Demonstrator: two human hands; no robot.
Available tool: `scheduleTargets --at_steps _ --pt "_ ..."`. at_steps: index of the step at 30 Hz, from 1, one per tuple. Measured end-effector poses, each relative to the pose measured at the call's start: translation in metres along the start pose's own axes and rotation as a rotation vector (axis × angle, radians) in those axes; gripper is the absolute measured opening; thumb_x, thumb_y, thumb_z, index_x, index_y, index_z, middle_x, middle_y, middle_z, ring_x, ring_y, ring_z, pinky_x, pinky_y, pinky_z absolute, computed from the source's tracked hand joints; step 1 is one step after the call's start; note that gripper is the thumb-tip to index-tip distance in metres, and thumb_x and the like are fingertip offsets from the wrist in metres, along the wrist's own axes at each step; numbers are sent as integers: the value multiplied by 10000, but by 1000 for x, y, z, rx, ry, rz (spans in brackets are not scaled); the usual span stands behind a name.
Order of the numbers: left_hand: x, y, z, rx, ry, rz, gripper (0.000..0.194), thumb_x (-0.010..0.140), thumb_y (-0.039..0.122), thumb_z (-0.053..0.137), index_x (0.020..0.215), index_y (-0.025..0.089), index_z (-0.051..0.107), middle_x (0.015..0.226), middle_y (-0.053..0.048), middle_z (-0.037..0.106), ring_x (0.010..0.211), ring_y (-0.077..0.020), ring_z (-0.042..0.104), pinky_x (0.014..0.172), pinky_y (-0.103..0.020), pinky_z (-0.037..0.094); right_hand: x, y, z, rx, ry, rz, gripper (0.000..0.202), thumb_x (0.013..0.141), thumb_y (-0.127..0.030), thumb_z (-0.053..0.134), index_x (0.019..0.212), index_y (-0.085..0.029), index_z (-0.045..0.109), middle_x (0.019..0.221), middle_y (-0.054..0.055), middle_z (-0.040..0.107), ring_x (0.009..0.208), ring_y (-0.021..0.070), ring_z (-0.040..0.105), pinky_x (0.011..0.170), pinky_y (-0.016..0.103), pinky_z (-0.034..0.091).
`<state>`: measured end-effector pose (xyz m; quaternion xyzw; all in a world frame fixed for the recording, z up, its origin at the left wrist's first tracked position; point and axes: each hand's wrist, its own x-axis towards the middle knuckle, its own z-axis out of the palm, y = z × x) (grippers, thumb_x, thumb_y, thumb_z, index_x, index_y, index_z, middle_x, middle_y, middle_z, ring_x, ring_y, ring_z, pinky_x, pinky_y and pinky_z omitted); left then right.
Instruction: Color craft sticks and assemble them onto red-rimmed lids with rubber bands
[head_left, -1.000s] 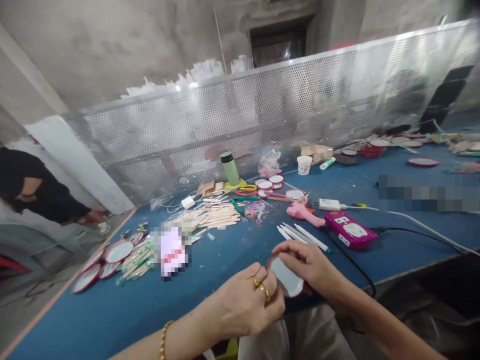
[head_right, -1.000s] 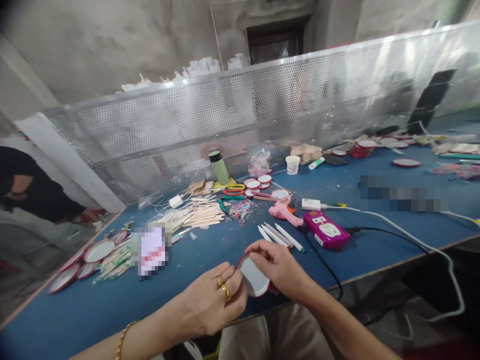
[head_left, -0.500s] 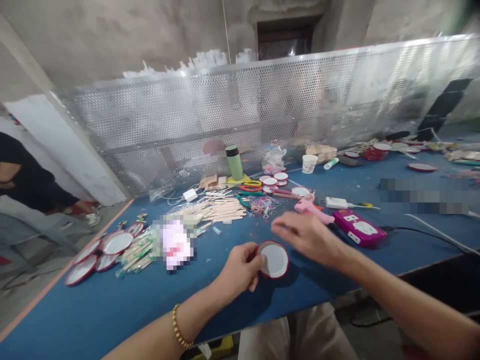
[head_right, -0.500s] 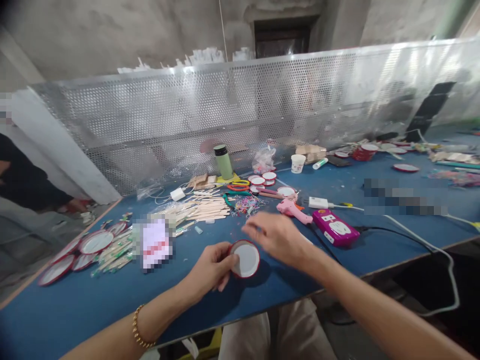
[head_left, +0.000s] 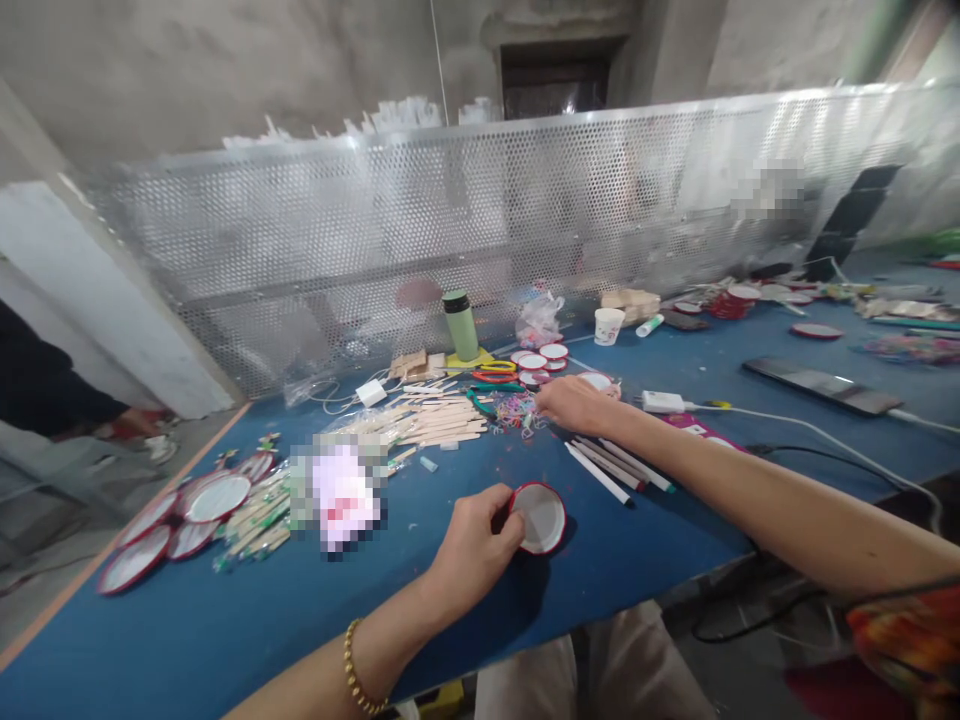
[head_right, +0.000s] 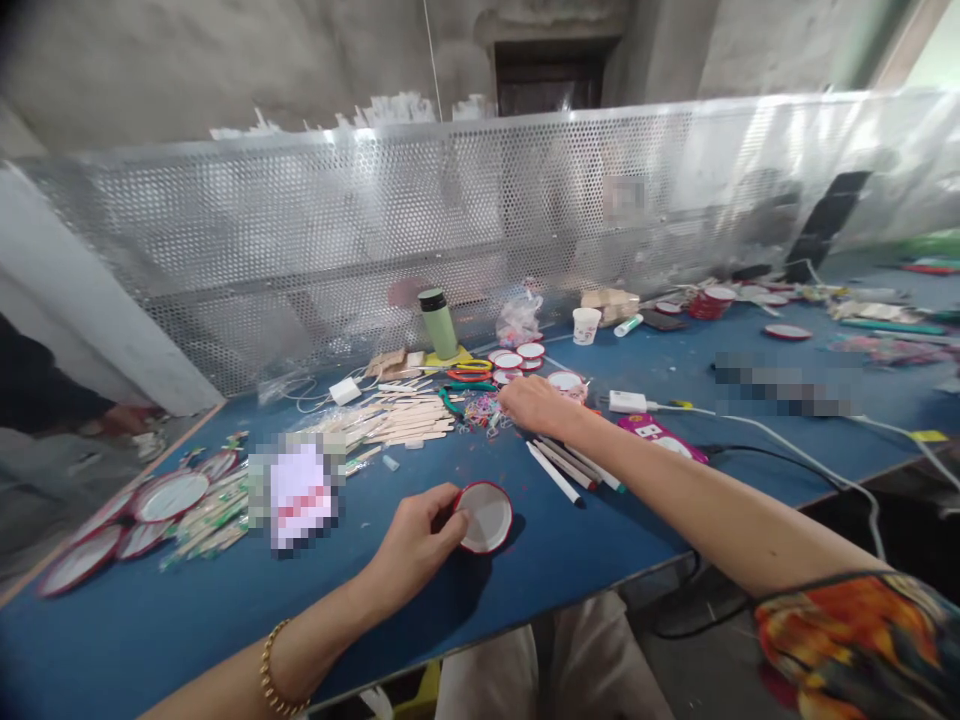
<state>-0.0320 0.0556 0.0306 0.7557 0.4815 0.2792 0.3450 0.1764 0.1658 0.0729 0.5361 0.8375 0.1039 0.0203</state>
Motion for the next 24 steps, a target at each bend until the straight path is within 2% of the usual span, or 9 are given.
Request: scheduleTargets --at_steps 7,12,15,19,21,24 --pt "-1 4 -2 -32 6 -4 210 762 284 462 580 202 396 520 51 368 519 -107 358 489 -225 241 0 -14 8 -57 -61 -19 279 852 -45 461 927 -75 729 984 189 732 955 278 678 733 308 441" --pt "0 0 -2 -136 -27 -64 179 774 300 482 629 200 451 465 76 395 387 -82 385 410 -202 264 -3 -11 4 12 7 16 237 840 -107 505 968 -100 705 1034 170 720 953 261 665 701 279 429" --pt "2 -2 0 -246 -70 -127 168 777 333 487 686 192 494 436 76 435 336 -91 431 368 -193 300 -15 -13 -10 217 125 60 166 801 -132 541 870 -142 692 923 102 731 838 208 662 664 248 414" --pt "2 0 3 -465 -131 -173 169 743 328 531 764 161 546 480 30 551 406 -120 550 415 -210 428 -43 -36 -23 648 327 61 99 774 -129 548 725 -159 628 725 20 687 669 132 609 628 218 410" --pt "1 3 2 -498 -161 -151 170 724 289 555 796 137 583 518 13 586 448 -112 567 470 -216 465 -54 -51 -22 827 390 46 90 758 -119 545 702 -168 594 657 -6 648 616 119 578 592 211 403" --pt "1 7 -4 -450 -182 -149 218 719 265 570 882 125 603 557 20 586 458 -105 555 438 -198 422 -59 -65 -14 915 438 52 98 732 -91 555 681 -174 569 594 -34 591 565 104 531 569 209 387"
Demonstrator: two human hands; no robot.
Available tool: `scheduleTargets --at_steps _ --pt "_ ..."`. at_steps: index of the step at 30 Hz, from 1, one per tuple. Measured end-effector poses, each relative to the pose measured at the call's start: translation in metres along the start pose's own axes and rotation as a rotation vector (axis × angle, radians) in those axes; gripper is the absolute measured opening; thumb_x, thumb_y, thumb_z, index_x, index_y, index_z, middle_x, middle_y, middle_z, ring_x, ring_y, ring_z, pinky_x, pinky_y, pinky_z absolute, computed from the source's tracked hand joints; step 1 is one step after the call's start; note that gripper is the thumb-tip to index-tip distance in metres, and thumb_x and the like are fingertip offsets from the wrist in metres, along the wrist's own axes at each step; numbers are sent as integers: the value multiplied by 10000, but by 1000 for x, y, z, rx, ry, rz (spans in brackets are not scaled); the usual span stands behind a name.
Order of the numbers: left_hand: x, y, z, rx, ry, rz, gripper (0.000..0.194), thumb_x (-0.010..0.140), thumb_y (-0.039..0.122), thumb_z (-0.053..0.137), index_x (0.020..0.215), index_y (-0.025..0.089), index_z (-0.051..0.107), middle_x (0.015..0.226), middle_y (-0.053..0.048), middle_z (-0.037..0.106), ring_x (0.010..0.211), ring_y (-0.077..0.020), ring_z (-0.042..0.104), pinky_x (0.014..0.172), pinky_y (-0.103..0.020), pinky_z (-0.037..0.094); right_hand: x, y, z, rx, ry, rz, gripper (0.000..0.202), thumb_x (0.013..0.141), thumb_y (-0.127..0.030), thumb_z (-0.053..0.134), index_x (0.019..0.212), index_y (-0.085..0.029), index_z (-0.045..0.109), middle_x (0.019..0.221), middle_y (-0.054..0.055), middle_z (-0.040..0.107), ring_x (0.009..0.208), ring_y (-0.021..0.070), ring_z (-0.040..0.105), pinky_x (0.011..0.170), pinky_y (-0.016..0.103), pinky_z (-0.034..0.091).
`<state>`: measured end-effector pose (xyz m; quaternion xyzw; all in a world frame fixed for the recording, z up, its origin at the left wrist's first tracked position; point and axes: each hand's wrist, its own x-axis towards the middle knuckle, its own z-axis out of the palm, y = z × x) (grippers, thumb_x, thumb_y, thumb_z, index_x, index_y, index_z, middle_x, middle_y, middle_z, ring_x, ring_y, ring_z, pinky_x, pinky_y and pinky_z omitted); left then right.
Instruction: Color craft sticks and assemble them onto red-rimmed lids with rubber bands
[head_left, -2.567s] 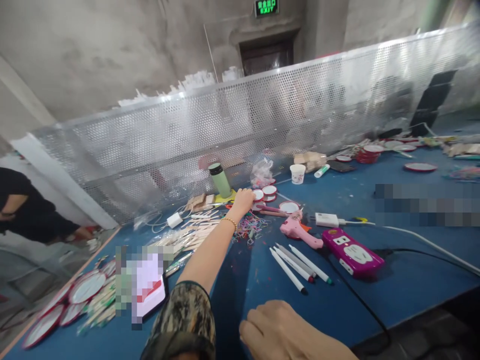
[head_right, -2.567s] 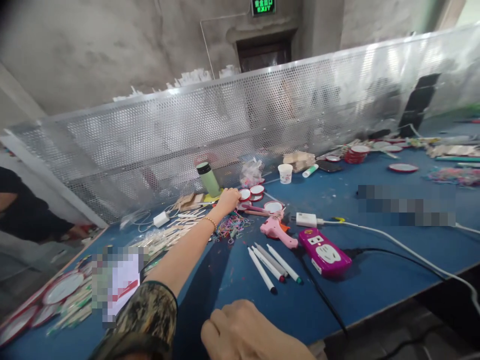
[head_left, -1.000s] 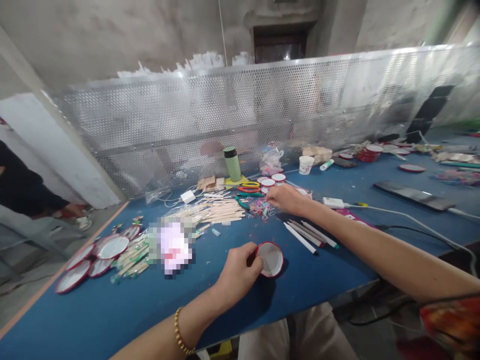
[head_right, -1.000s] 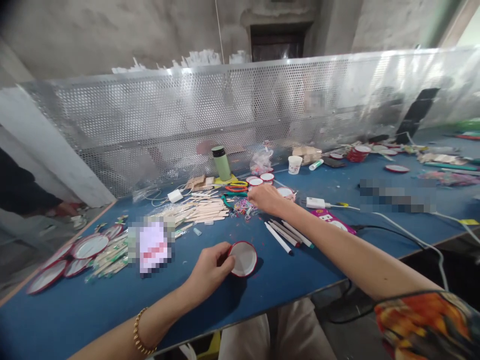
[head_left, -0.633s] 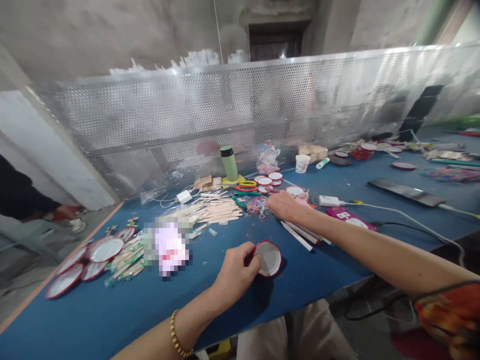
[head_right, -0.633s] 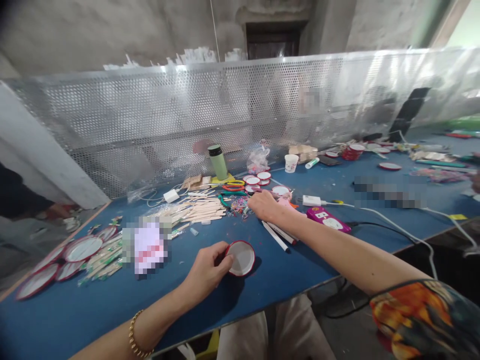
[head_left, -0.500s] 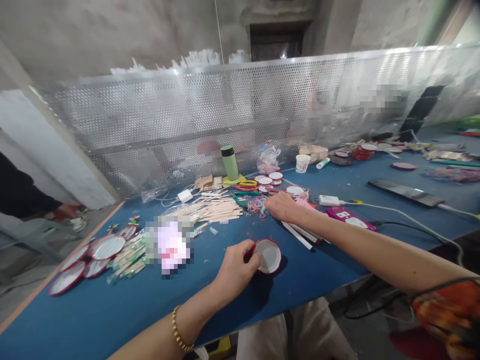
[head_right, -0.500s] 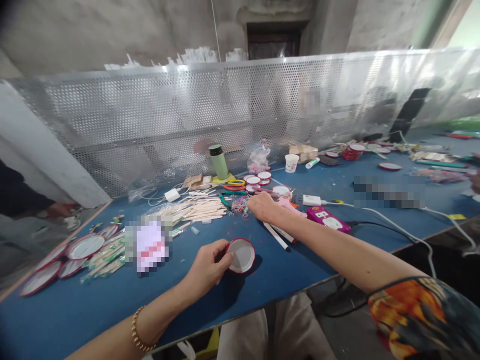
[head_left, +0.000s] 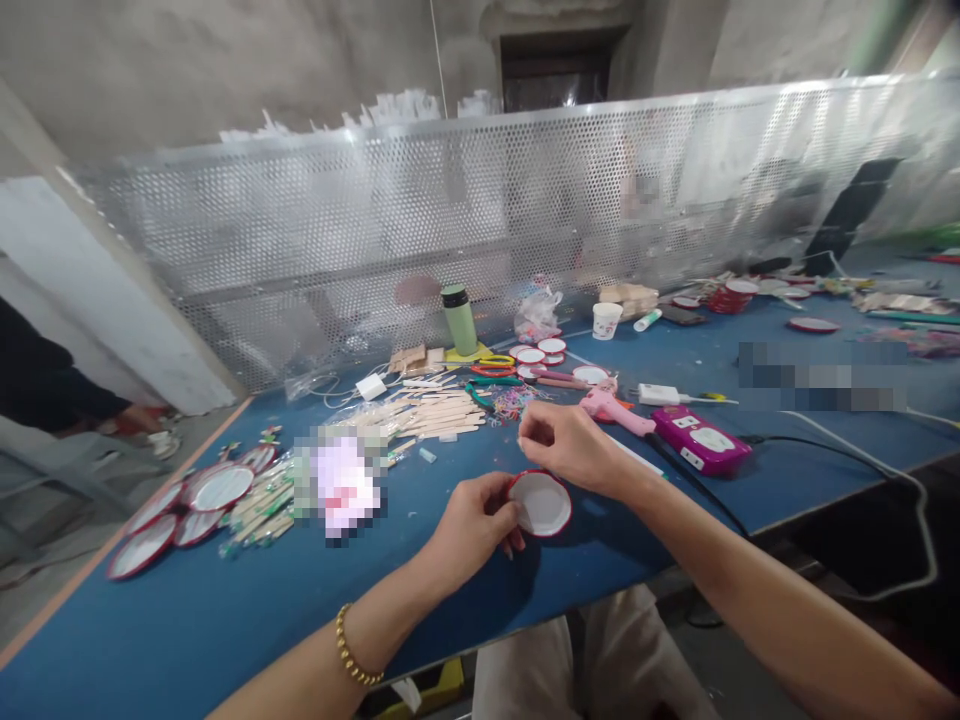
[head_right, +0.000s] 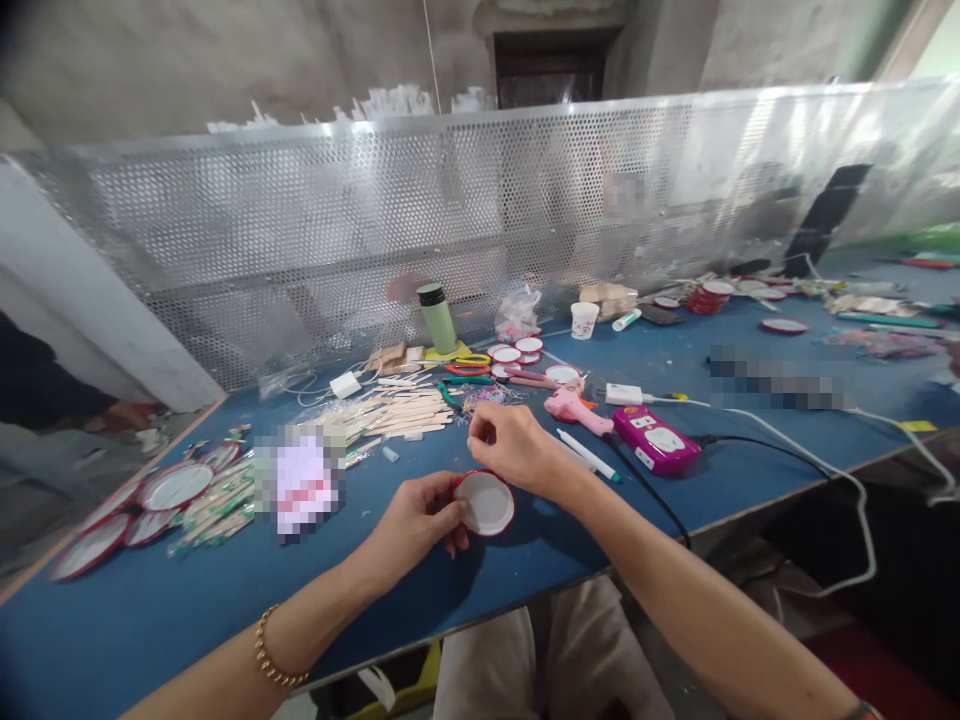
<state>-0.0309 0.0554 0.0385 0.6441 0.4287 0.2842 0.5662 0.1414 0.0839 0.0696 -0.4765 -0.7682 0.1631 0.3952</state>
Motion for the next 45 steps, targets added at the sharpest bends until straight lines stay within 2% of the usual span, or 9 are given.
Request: scheduleTargets --at_steps 3,8,14,19,28,36,40,43,45 --pt "-2 6 -6 48 34 16 255 721 293 600 920 135 591 612 32 572 449 -90 505 402 -190 366 -2 5 7 14 -11 -47 118 730 -65 555 687 -174 570 586 -48 569 550 92 505 566 205 379" --pt "-5 11 -12 131 -30 150 303 810 412 557 844 126 653 695 -10 595 585 -106 496 516 -212 378 -7 7 7 24 -22 -148 130 752 -49 564 712 -170 590 623 -39 577 555 86 489 563 207 369" --pt "-1 7 -12 266 226 157 363 880 470 439 893 149 609 581 34 484 544 -115 420 510 -227 313 -14 -2 7 120 -38 -110 112 805 -113 574 717 -176 606 631 -31 586 559 93 498 539 210 366" --pt "3 6 -13 265 182 140 341 824 480 507 870 154 595 531 69 406 478 -92 317 464 -216 248 -21 0 16 99 -33 -210 96 845 -127 566 783 -171 625 718 -3 622 624 104 531 590 219 388" --pt "-3 6 -8 325 242 190 143 790 304 475 709 188 504 446 110 275 435 -74 220 444 -209 186 -34 -1 14 95 -86 -121 150 813 -95 500 749 -169 614 703 1 585 639 120 510 609 245 370" --pt "-6 3 -1 478 250 297 69 735 163 420 705 192 475 474 110 266 458 -68 237 471 -190 218 -36 4 15 813 -161 200 53 667 -191 535 661 -181 586 704 3 592 728 159 529 693 278 398" --pt "-4 0 -5 475 235 290 72 752 164 412 709 195 461 472 109 292 460 -69 256 472 -187 226 -38 1 14 1040 -200 146 54 593 -168 531 586 -172 585 633 10 597 694 161 530 693 288 392" --pt "-2 -2 -8 483 238 273 72 769 179 433 700 197 441 474 109 301 465 -70 265 476 -183 235 -42 -8 7 1224 -245 154 65 626 -182 551 604 -167 611 567 14 615 636 164 568 666 297 430" --pt "-2 -2 -8 488 237 264 83 795 206 459 713 195 458 473 109 318 464 -69 281 482 -181 248 -46 -12 3 1169 -300 238 93 695 -187 590 687 -147 673 615 29 668 597 146 592 616 277 451"
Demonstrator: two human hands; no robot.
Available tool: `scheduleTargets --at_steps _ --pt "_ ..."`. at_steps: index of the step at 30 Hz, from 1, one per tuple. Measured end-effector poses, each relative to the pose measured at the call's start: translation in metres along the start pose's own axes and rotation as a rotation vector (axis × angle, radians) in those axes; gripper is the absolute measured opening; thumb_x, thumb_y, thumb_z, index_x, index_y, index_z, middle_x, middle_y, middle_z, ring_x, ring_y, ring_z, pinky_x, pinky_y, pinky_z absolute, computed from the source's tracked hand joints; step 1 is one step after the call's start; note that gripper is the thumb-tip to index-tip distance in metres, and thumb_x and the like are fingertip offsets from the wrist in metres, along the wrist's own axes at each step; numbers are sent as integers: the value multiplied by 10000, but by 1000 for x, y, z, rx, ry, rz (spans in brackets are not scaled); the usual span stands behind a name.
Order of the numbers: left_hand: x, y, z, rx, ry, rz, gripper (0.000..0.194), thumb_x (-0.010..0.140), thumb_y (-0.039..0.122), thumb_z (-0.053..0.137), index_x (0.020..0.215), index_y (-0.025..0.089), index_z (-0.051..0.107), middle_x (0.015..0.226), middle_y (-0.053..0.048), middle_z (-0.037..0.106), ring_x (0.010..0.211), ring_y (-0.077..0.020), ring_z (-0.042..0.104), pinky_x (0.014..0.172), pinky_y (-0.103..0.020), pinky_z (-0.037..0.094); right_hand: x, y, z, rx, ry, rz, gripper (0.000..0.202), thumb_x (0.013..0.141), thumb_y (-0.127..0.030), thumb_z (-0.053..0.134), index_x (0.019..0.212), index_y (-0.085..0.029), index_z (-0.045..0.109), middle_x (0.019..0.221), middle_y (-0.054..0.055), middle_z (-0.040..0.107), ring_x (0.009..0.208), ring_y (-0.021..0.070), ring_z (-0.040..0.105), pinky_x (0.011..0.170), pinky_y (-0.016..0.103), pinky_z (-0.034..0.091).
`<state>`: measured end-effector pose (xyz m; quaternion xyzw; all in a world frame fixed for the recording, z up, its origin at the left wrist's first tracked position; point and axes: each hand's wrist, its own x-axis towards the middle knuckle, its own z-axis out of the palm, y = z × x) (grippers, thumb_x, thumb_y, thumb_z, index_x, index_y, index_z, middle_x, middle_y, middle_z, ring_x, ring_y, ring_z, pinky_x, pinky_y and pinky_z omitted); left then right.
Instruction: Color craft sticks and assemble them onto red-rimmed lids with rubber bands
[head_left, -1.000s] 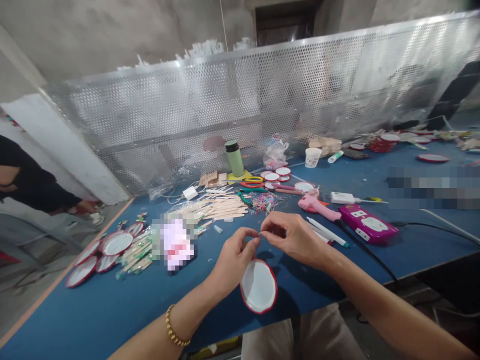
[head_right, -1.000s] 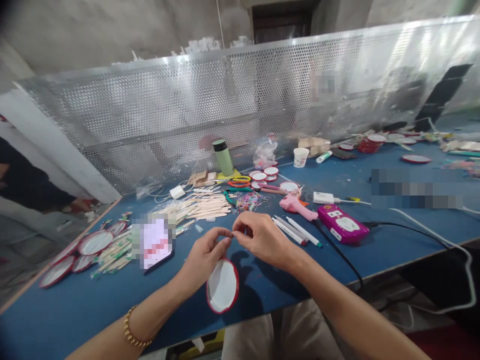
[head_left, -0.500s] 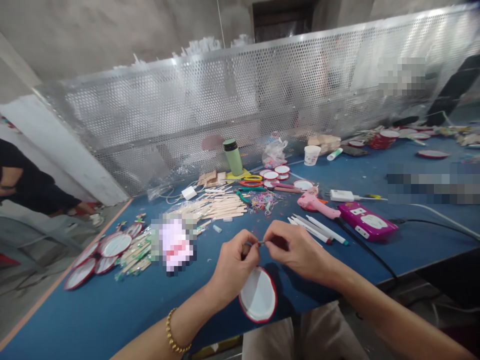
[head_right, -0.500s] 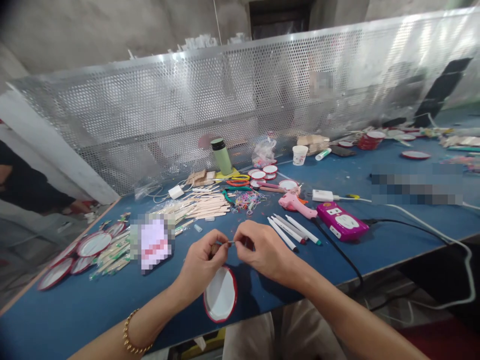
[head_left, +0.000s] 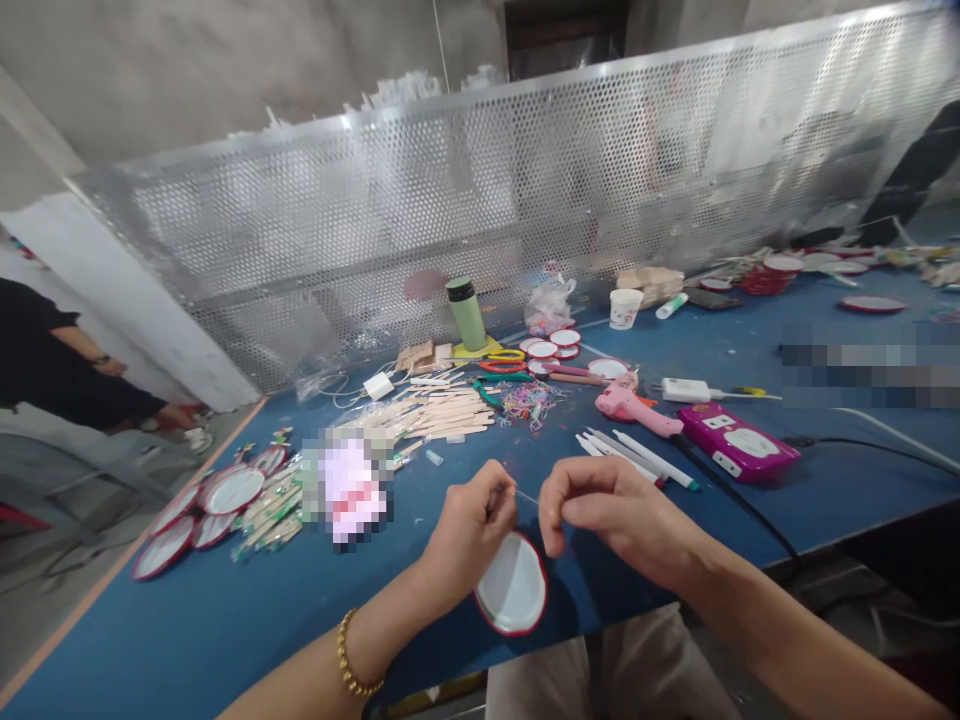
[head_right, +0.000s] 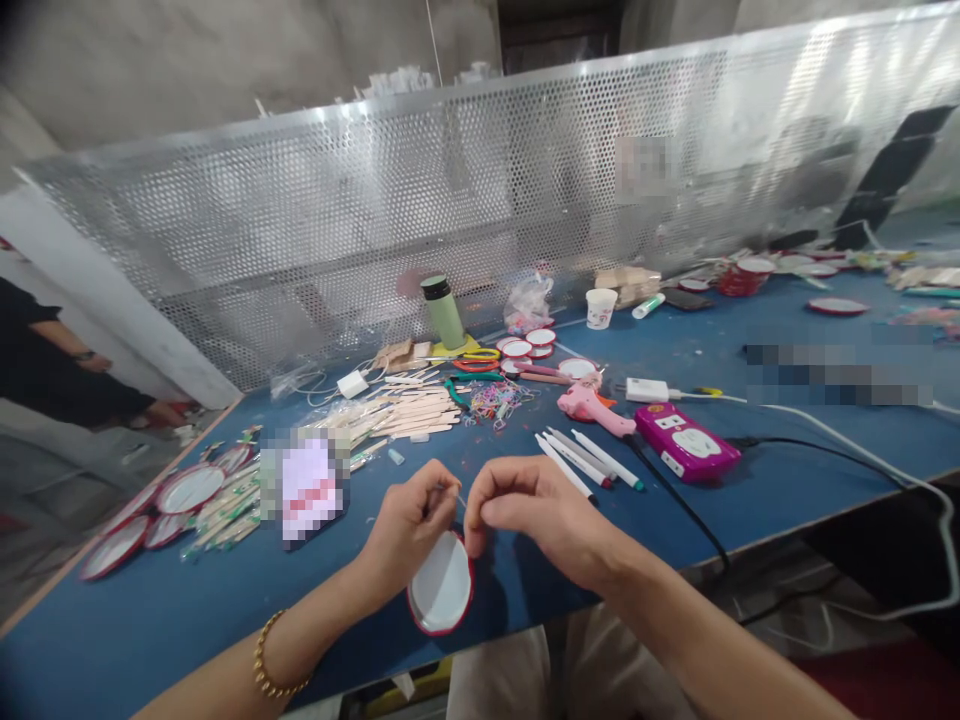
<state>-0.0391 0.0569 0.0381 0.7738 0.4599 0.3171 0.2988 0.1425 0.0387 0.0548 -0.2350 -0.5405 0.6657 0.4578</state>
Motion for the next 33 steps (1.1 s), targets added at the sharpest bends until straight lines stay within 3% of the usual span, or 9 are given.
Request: scheduleTargets --at_steps 6,11,13,16,21,25,27,30,33 --pt "-11 11 4 -58 -124 -30 198 887 331 466 846 179 585 524 70 471 472 -81 364 478 -197 269 -14 1 -5 -61 32 164 296 770 -336 692 993 -153 758 664 21 681 383 50 495 375 172 386" --pt "-10 15 5 -158 -209 -153 467 911 510 400 647 160 561 553 27 486 533 -102 411 509 -214 315 -26 2 -7 -35 92 180 654 701 -413 790 1305 -247 599 796 33 704 391 70 567 314 149 376" --pt "-6 12 3 -108 -134 -167 465 914 488 391 616 165 545 556 18 506 544 -112 429 529 -226 331 -30 2 -7 -97 117 194 678 674 -443 807 1290 -241 612 940 75 705 402 62 575 299 145 369" --pt "-1 7 -1 11 89 -129 383 935 408 359 710 179 567 646 3 574 628 -136 503 617 -247 377 -33 5 -3 -225 174 180 641 678 -439 801 1266 -251 631 1092 94 671 436 51 569 306 150 383" --pt "0 7 -2 65 245 -126 309 950 379 341 799 198 542 728 -2 599 686 -152 549 641 -259 395 -27 26 16 -408 275 36 582 680 -365 799 1232 -245 658 980 50 694 613 113 596 478 193 495" --pt "-4 14 -3 5 286 -95 297 943 407 372 848 193 555 743 -10 620 673 -149 566 624 -253 423 -19 40 22 -438 432 47 617 755 -414 709 1324 -208 587 832 37 683 508 120 563 399 221 474" --pt "-4 18 -5 -108 211 -89 317 935 441 387 884 187 569 670 1 607 605 -141 561 580 -247 435 -18 40 16 -444 488 48 640 794 -440 665 1372 -197 536 749 11 652 454 108 538 367 216 446" --pt "-2 19 -8 -353 -78 -155 369 885 521 458 892 170 569 530 25 563 471 -135 543 480 -241 438 -19 35 4 -519 549 -10 643 808 -447 654 1386 -200 518 741 8 651 445 107 519 379 226 444" --pt "0 17 -7 -479 -232 -241 361 822 525 545 844 165 548 493 14 594 422 -144 571 447 -243 462 -20 30 -6 -644 532 -90 545 802 -414 672 1304 -218 596 821 39 679 513 128 547 448 250 483"
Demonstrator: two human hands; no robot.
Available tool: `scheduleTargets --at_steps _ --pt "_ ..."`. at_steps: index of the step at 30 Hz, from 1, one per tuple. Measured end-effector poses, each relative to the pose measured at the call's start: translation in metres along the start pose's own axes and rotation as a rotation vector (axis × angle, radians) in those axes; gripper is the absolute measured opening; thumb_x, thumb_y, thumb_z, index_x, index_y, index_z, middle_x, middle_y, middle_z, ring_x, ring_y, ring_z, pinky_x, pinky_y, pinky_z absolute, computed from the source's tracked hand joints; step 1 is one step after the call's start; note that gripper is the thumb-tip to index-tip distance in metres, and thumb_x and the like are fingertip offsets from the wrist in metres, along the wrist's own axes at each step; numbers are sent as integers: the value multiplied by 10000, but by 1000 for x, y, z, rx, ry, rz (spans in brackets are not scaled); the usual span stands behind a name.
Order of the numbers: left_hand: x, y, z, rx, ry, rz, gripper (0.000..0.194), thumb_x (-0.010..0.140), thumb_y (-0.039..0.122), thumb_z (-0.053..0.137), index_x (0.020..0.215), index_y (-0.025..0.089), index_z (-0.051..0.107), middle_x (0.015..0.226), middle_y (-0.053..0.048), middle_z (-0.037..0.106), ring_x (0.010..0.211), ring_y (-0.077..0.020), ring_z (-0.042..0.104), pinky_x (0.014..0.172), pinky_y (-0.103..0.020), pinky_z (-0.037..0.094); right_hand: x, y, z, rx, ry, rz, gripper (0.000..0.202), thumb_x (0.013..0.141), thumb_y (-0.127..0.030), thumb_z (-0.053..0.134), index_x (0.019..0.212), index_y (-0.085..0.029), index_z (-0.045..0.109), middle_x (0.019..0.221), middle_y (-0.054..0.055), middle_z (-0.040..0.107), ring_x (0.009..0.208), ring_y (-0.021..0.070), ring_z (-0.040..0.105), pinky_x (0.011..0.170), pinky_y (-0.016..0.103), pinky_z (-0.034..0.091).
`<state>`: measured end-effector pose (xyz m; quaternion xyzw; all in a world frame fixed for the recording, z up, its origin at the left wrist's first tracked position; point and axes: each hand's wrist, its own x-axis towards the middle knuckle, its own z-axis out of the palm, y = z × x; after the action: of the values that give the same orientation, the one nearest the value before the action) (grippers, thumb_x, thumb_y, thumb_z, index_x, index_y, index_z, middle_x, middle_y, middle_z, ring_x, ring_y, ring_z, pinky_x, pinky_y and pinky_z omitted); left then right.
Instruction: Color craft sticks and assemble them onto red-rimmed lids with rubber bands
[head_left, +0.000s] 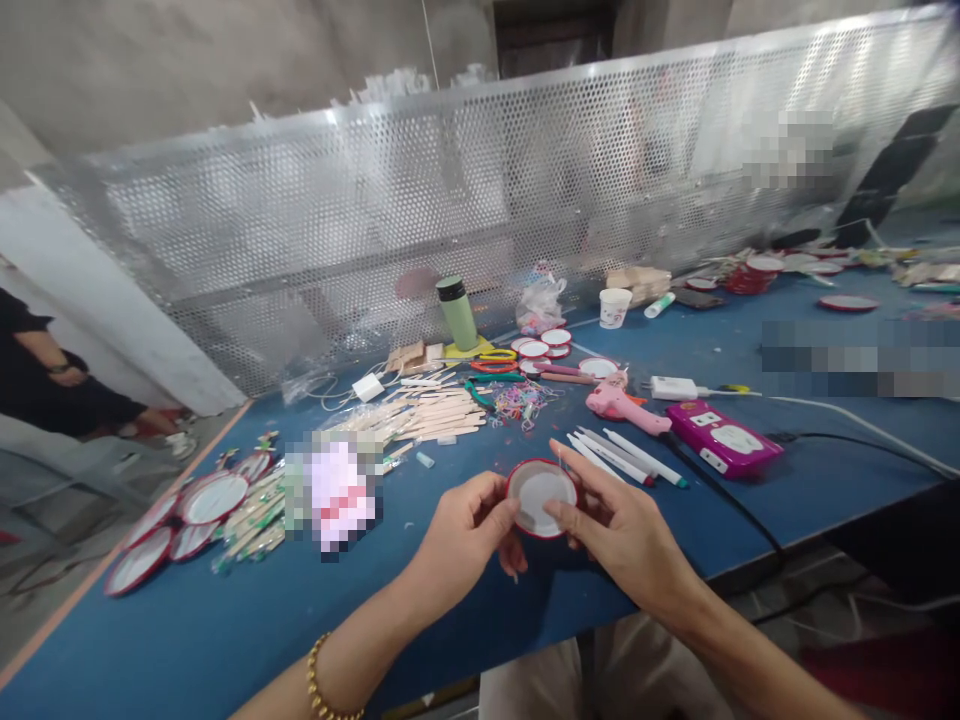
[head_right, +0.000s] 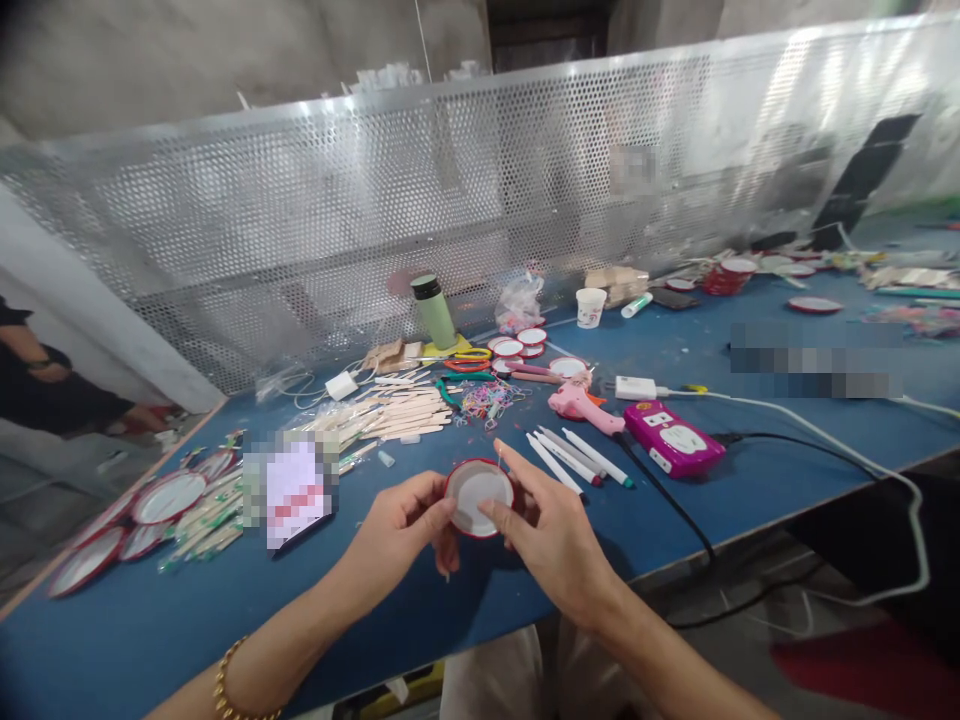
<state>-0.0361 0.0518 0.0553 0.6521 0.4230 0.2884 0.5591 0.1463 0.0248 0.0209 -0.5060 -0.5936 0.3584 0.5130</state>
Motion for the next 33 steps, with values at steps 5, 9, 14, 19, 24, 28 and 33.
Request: scheduleTargets --at_steps 5,9,14,19,24,28,33 --pt "3 -6 1 90 10 -123 212 809 377 537 725 186 499 400 46 538 344 -131 542 372 -204 425 3 -1 -10 -84 -88 -151 389 772 -363 719 1129 -210 692 975 70 672 738 163 613 502 219 471" --pt "0 -4 -2 250 -79 -93 176 820 304 504 687 189 500 398 70 487 344 -97 495 382 -176 390 2 -5 -17 -67 -274 -159 413 724 -296 770 1122 -217 692 936 39 661 756 146 600 581 216 470" --pt "-2 5 -7 438 -182 -25 185 838 249 486 743 159 616 535 50 507 395 -70 446 383 -166 328 2 -10 -20 -64 -436 -79 495 701 -239 776 1179 -234 646 993 11 635 751 121 598 651 216 462" --pt "-4 6 -4 559 -92 122 204 823 193 497 671 168 630 503 37 513 472 -89 443 425 -177 288 -1 -18 -14 -308 -441 -88 360 664 -290 809 986 -214 666 860 -17 634 753 141 569 632 223 409" --pt "-6 2 0 594 41 127 143 821 206 517 725 186 620 552 31 569 519 -115 504 474 -205 327 0 -21 -9 -446 -404 -135 284 723 -291 749 977 -208 655 847 -3 650 723 145 573 627 235 387" --pt "-8 0 0 584 73 181 241 817 162 536 1031 226 628 639 48 628 569 -122 558 549 -213 395 2 -22 -8 -454 -414 -89 322 678 -336 792 936 -206 648 818 -12 647 704 144 561 595 230 365" --pt "-9 1 -2 629 -10 365 217 899 182 483 975 236 679 891 -10 725 759 -132 637 692 -215 451 2 -22 -6 -423 -389 -13 295 656 -354 810 860 -200 662 761 -18 630 687 142 542 588 229 367"
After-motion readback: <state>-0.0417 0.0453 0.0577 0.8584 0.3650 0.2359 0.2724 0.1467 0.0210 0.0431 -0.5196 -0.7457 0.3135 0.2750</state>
